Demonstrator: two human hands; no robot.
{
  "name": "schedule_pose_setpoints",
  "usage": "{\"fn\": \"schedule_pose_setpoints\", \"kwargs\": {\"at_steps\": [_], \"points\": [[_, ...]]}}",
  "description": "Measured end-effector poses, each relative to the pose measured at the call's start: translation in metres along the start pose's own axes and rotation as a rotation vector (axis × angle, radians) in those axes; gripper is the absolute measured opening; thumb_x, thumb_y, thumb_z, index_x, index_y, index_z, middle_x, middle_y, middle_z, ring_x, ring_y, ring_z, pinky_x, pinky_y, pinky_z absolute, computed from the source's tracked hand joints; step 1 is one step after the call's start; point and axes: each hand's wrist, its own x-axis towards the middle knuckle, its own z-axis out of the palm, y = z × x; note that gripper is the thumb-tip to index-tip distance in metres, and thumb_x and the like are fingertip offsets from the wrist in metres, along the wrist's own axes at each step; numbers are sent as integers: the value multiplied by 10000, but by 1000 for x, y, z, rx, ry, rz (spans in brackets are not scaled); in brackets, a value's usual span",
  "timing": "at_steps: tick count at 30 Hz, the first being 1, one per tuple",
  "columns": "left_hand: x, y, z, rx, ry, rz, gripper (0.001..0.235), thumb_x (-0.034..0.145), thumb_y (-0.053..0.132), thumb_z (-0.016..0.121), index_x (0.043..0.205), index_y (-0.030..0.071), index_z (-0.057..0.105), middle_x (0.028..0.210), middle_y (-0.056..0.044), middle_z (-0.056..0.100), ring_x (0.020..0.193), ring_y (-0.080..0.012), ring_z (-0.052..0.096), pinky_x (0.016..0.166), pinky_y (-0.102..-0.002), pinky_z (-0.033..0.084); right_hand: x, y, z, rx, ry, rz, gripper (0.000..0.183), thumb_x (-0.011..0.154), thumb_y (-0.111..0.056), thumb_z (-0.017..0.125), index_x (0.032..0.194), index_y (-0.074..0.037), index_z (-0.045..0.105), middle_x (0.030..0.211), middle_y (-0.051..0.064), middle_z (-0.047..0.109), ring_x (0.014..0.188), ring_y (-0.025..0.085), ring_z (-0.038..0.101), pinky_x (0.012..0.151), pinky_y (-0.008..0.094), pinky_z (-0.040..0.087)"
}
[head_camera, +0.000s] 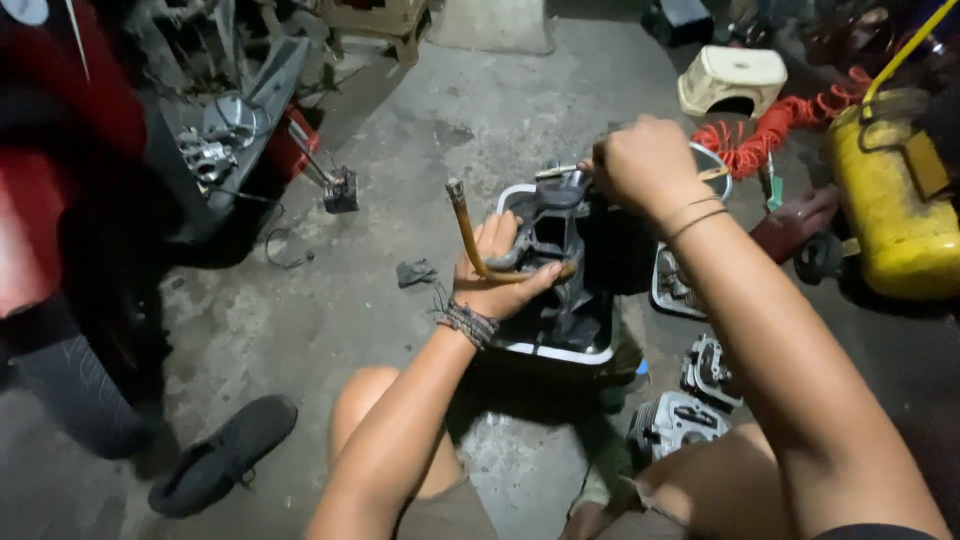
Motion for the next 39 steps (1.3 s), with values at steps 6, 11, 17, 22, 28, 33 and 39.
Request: {"fn": "schedule_pose_setpoints", "kwargs": {"at_steps": [6,11,17,22,28,33,39], "points": [[-1,0,-1,-20,1,-26,700,754,663,736,1153,119,551,1016,-100,579,935,-362,675,831,-461,580,35,-31,-15,116,-233,31,309,854,-321,595,853,-103,814,768,141,781,846,347,779,718,500,599],[-3,-2,0,-32,-24,-53,692,743,654,745,1151,133,546,1024,-91,584,946,-365,680,832,-471,587,73,0,50,-192,-98,130,197,831,-311,651,802,-194,807,690,59,747,744,283,746,663,452,520],[-1,-3,2,-16,-27,-61,695,729,651,743,1144,129,546,1019,-92,580,951,-366,679,828,-486,591,28,27,25,-29,-187,315,266,947,-217,592,902,-98,825,807,119,794,846,323,779,679,454,586],[0,-3,8,22,-16,-30,676,743,639,749,1140,128,552,1008,-79,577,937,-338,677,833,-447,582,6,33,6,170,-291,386,420,968,-423,613,1065,-68,817,985,220,803,1024,410,753,839,537,590],[1,-4,1,42,-1,10,678,769,661,711,1132,106,570,988,-87,574,913,-334,662,821,-433,567,-9,44,27,-58,-232,388,283,960,-275,584,950,-151,839,795,79,801,842,300,792,706,413,619],[2,-3,-1,-8,2,48,672,775,625,752,1128,82,573,983,-107,583,918,-342,666,847,-423,558,-18,30,-3,490,-472,445,404,1009,-431,575,1187,-131,780,1164,255,761,1218,448,656,989,587,523],[0,0,-4,6,3,46,678,765,635,757,1118,85,579,957,-102,578,893,-333,670,827,-411,557,-24,32,13,501,-337,555,401,1016,-471,593,1162,-152,788,1084,223,773,1154,436,684,910,590,545]]}}
